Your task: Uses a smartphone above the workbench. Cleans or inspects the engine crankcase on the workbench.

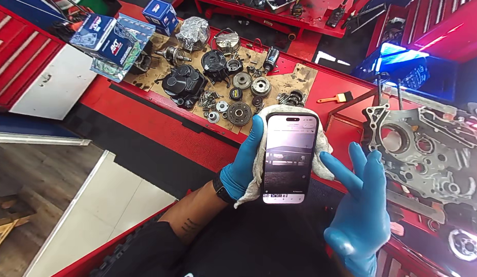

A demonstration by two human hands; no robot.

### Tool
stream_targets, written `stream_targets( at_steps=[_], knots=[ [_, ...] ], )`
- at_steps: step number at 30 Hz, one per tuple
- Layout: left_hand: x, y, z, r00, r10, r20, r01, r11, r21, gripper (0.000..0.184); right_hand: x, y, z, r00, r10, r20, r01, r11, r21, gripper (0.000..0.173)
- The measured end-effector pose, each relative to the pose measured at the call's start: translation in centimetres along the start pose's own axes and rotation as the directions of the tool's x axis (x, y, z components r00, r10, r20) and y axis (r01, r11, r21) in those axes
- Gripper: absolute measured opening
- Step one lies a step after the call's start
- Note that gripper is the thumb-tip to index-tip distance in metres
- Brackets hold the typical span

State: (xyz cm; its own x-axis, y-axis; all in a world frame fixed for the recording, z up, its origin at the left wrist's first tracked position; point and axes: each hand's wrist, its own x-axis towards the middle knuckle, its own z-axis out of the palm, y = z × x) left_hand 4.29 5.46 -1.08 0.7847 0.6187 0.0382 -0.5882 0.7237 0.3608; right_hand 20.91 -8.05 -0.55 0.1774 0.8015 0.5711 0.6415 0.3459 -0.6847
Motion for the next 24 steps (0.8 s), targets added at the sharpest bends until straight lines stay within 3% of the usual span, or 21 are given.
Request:
stream_targets(
  at_steps=[11,24],
  knots=[
    [0.3,0.1,0.0,1.000,-0.012,0.012,0.012,1.000,-0.025,0.053,0.1,0.2,0.0,1.000,0.003,0.001,-0.003,1.000,0.012,0.087],
    [-0.7,-1.5,0.3,0.998,0.070,-0.011,-0.070,0.998,-0.003,0.053,-0.7,-0.1,-1.2,0.999,-0.016,0.034,0.016,1.000,-0.019,0.086]
  ],
)
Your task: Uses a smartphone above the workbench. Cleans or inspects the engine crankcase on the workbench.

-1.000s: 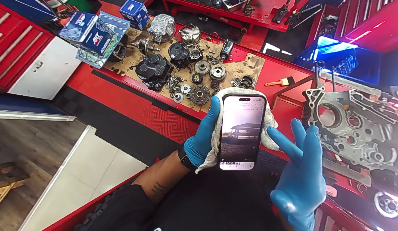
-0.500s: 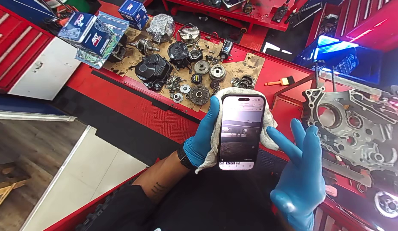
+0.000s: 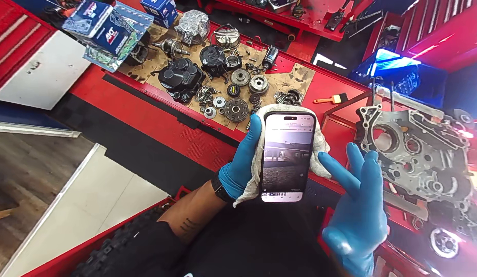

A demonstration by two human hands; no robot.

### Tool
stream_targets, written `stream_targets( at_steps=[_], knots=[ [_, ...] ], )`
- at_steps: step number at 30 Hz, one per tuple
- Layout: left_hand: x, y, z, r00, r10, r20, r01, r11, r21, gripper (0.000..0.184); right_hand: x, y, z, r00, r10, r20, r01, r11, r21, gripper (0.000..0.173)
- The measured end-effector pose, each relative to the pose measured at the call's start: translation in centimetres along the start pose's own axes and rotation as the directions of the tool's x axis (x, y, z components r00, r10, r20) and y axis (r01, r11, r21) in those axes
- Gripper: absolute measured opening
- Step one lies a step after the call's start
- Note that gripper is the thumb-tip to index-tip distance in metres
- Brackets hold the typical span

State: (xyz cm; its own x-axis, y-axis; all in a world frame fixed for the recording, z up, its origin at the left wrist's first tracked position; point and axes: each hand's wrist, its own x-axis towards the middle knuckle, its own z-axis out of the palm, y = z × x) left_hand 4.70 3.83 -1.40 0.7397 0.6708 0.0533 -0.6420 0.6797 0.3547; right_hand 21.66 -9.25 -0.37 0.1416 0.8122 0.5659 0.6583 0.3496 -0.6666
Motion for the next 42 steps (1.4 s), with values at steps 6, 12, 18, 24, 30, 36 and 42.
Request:
stream_targets(
  at_steps=[6,12,18,24,30,36,42],
  knots=[
    [-0.9,-1.5,0.2,1.000,0.017,0.018,-0.017,1.000,-0.006,0.053,-1.2,0.0,-1.1,1.000,-0.004,0.029,0.004,1.000,0.025,0.088],
    [-1.9,-3.3,0.3,0.999,0.036,-0.012,-0.036,0.999,-0.008,0.052,-2.4,0.3,-2.0,0.998,0.006,0.061,-0.008,0.999,0.045,0.088],
    [-2.1,-3.9,0.4,1.000,0.015,-0.017,-0.016,1.000,-0.021,0.053,-2.8,0.4,-2.5,0.997,0.007,0.072,-0.011,0.999,0.052,0.089],
    [-1.1,-2.7,0.6,1.000,-0.006,0.004,0.006,0.999,0.042,0.053,-2.3,-0.2,-2.1,1.000,0.004,0.016,-0.004,1.000,0.019,0.091],
    [0.0,0.1,0.7,0.997,-0.047,0.058,0.046,0.999,0.019,0.053,-0.6,-0.8,-0.2,1.000,0.007,-0.012,-0.007,1.000,0.023,0.090],
    [0.3,3.0,-0.1,0.992,-0.083,0.089,0.082,0.996,0.020,0.054,1.1,-1.4,2.0,0.998,-0.009,-0.056,0.010,1.000,0.004,0.089],
    [0.1,5.1,-0.7,0.992,-0.097,0.075,0.095,0.995,0.040,0.054,1.6,-2.3,3.9,0.997,0.015,-0.075,-0.016,1.000,-0.004,0.090]
  ],
)
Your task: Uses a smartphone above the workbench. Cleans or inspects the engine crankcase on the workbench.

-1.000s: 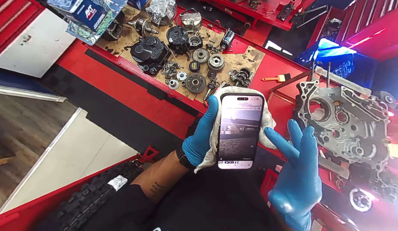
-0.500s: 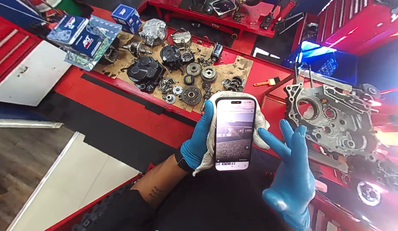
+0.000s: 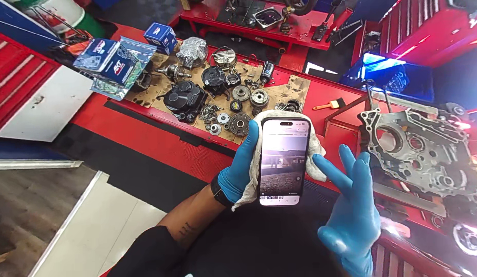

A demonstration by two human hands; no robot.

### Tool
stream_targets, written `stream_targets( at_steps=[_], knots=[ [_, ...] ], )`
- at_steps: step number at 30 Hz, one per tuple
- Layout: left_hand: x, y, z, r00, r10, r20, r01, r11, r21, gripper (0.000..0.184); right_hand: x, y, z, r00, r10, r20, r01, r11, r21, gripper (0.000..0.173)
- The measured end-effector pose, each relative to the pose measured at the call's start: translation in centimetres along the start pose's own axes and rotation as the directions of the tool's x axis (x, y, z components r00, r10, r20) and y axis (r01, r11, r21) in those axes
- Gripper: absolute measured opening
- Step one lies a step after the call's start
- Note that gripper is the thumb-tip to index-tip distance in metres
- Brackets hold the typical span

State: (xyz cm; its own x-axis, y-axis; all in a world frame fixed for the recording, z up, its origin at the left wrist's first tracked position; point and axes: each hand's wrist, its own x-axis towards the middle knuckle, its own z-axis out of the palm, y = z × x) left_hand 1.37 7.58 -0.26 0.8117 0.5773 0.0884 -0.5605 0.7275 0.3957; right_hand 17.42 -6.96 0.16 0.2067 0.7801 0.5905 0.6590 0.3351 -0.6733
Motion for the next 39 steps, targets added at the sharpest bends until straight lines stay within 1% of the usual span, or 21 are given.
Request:
stream_targets(
  at_steps=[7,10,13,17,31,39],
  knots=[
    [-0.4,0.6,-1.1,0.999,-0.039,0.007,0.039,0.998,-0.052,0.056,-0.3,-0.7,0.9,0.999,0.033,0.001,-0.033,0.998,-0.054,0.089],
    [-0.6,0.6,-1.3,0.999,-0.036,-0.011,0.036,0.999,-0.031,0.054,-0.5,-1.1,0.9,0.999,0.039,-0.003,-0.039,0.996,-0.084,0.089],
    [-0.6,0.6,-1.4,0.999,-0.041,0.020,0.042,0.998,-0.048,0.053,-0.5,-1.4,0.9,1.000,0.029,-0.003,-0.030,0.995,-0.098,0.089],
    [-0.7,0.6,-1.3,0.999,-0.033,0.034,0.036,0.997,-0.074,0.054,-0.6,-1.6,0.9,1.000,0.024,-0.004,-0.024,0.995,-0.101,0.088],
    [-1.3,0.0,-1.0,0.999,-0.032,0.023,0.034,0.996,-0.081,0.055,-1.3,-1.7,0.4,1.000,0.024,-0.002,-0.024,0.996,-0.087,0.089],
    [-1.0,-0.5,-1.1,1.000,-0.030,-0.002,0.030,0.999,-0.043,0.053,-1.5,-1.5,0.0,0.999,0.048,-0.010,-0.049,0.995,-0.092,0.089]
  ],
)
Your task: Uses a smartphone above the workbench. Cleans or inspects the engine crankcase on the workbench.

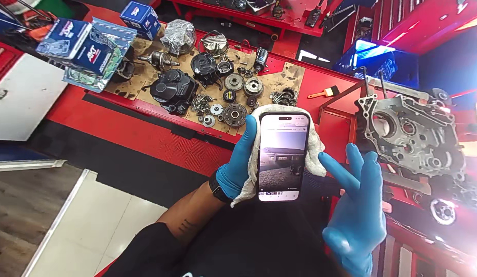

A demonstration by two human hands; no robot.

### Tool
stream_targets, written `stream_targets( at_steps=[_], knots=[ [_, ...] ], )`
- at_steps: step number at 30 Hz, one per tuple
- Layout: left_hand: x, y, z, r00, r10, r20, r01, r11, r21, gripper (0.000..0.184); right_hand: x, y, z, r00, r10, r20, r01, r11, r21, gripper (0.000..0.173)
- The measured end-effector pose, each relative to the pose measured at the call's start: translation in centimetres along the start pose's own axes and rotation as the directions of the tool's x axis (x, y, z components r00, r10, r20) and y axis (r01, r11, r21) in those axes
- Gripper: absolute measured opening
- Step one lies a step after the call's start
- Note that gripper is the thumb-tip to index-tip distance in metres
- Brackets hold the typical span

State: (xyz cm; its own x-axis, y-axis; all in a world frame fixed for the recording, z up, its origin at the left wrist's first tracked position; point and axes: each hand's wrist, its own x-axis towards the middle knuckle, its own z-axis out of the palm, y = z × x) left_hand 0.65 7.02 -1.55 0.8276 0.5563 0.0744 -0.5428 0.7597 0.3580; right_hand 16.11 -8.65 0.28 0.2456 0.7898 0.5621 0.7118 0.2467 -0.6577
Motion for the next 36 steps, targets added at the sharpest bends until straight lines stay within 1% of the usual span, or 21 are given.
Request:
stream_targets(
  at_steps=[11,25,36],
  knots=[
    [0.29,-0.21,0.26,1.000,0.012,-0.015,-0.012,0.999,0.040,0.051,-0.05,0.20,-0.21,1.000,0.007,-0.010,-0.007,1.000,0.002,0.090],
    [0.17,-0.18,0.33,1.000,-0.019,0.013,0.019,1.000,0.000,0.052,-0.17,-0.08,-0.26,1.000,0.007,-0.012,-0.007,1.000,-0.006,0.089],
    [0.26,-0.22,0.54,1.000,-0.015,0.006,0.015,1.000,0.002,0.054,-0.10,-0.22,-0.34,1.000,-0.003,-0.008,0.003,1.000,-0.013,0.090]
  ],
)
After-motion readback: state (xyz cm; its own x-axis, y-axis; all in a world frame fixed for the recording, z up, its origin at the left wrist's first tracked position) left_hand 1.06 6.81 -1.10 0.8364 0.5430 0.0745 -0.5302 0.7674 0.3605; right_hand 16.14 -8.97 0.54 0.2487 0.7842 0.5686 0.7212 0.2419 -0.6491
